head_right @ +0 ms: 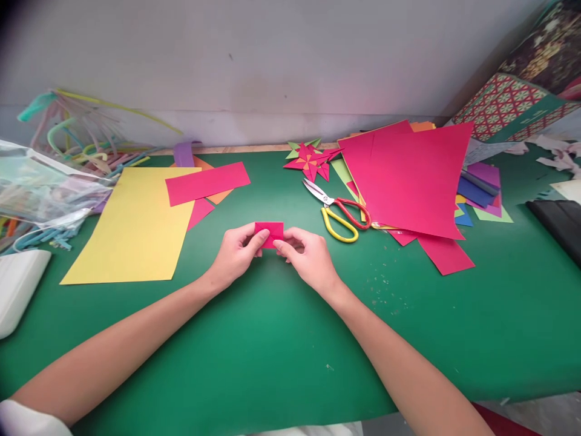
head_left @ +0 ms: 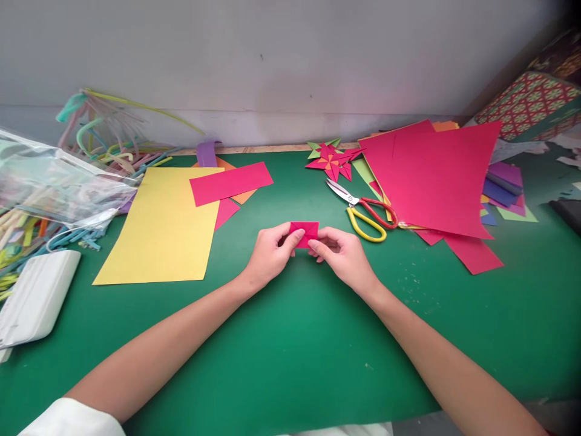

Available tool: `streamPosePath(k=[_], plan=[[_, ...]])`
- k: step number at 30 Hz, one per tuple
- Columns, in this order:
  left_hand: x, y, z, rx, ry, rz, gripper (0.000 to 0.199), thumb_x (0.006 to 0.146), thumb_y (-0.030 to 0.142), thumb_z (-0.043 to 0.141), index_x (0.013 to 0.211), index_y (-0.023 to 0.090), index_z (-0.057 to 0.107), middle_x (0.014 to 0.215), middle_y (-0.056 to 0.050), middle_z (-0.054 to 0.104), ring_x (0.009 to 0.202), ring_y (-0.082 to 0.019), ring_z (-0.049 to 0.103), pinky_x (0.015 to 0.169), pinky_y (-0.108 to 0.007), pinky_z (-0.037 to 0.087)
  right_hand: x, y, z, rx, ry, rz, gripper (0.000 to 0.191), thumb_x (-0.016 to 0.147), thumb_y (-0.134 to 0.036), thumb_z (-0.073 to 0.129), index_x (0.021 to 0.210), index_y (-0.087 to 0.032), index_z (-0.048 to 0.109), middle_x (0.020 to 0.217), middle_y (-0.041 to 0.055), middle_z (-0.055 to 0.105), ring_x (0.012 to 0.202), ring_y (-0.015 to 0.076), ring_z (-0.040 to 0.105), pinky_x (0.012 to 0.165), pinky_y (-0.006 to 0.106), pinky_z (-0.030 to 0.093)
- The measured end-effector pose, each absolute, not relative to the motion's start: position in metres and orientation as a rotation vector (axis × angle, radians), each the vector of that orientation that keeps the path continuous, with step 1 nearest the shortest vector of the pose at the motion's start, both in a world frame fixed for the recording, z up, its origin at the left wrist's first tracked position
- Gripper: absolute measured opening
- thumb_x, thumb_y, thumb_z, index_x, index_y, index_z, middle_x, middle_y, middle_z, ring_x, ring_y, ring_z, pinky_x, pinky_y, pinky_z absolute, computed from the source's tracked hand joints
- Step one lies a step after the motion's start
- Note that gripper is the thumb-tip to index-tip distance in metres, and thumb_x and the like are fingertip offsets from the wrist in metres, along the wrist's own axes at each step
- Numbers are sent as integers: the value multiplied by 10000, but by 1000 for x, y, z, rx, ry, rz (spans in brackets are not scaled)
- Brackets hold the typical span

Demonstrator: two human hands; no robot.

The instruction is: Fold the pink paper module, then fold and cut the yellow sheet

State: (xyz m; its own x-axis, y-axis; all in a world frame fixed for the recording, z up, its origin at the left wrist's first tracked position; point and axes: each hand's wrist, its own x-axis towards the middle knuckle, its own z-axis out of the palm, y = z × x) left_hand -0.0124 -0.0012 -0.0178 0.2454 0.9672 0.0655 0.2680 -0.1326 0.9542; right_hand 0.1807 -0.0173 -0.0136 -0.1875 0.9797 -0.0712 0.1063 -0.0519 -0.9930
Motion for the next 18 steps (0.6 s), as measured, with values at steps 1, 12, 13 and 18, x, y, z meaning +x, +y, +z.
streamPosePath(k=[1,12,13,18], plan=[[-13,0,-19,1580,1198,980,399,1014,517,587,820,182,681,633,17,603,588,-133,547,582,-263,404,182,-17,-13,-1218,-1399,1342,276,902,-442,769,1058,-220,717,837,43,765,771,231,735,653,333,593],[-13,4,-18,1319,1110,1140,402,1020,547,574,868,184,657,626,24,555,564,-103,497,532,-233,398,192,-16,-5,-1019,-1883,793,242,1013,-233,634,1192,-315,775,1217,64,710,1167,251,666,1070,428,515],[-12,4,-19,1276,1088,1174,364,1026,538,567,953,194,657,668,24,565,572,-101,496,519,-227,394,192,-15,-6,-1023,-1866,792,252,1008,-233,643,1209,-314,771,1226,65,709,1172,254,663,1062,428,523],[-9,8,-23,1112,1013,1314,320,1027,480,582,1247,251,548,879,13,580,604,-94,495,466,-206,384,196,-7,-8,-1029,-1741,780,275,1001,-231,645,1243,-297,758,1263,71,688,1173,240,653,977,383,576]])
